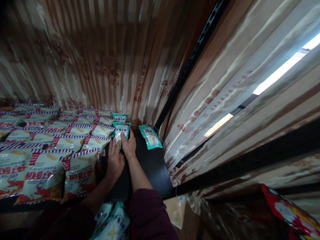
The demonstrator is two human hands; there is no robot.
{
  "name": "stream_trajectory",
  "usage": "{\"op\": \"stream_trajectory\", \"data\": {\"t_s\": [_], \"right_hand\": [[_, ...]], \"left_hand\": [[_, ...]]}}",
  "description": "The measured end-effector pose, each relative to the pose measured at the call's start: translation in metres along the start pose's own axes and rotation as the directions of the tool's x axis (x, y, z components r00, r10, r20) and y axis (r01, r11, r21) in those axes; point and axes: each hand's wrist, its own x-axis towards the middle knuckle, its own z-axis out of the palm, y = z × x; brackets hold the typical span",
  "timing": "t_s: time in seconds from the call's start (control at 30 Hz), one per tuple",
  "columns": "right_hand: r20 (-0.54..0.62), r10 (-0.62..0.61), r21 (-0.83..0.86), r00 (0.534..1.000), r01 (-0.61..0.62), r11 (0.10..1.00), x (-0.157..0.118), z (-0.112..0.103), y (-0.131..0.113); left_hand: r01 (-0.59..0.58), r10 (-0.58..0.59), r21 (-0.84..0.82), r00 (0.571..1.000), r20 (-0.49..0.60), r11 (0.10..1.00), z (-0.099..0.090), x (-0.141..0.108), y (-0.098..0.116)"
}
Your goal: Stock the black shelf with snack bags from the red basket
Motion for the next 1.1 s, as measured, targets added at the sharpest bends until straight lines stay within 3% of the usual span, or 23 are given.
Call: {"op": "stream_trajectory", "data": {"t_s": [0.2, 0.5, 0.83, 1.1], "right_hand": [[-0.025, -0.047, -0.104, 0.999, 0.045, 0.994, -0.001, 0.001, 0.000], [-0.014, 0.030, -0.011, 0.999, -0.030, 0.999, -0.005, -0.002, 0.002], [0.001, 0.039, -0.021, 0.999, -0.039, 0.999, -0.020, -0.010, -0.002], [-0.017, 0.020, -0.003, 1.000, -0.020, 1.000, -0.021, -0.006, -0.003]], "left_hand": [[0.022, -0.021, 0.028, 0.999, -0.026, 0.999, -0.002, 0.002, 0.004], [0.028, -0.028, 0.018, 0.999, -0.027, 0.999, -0.006, 0.002, 0.009], [0.044, -0.045, 0.057, 0.999, 0.027, 0.997, -0.006, 0.001, 0.010], [0.085, -0.085, -0.010, 0.996, 0.031, 0.996, 0.000, 0.000, 0.002]]}}
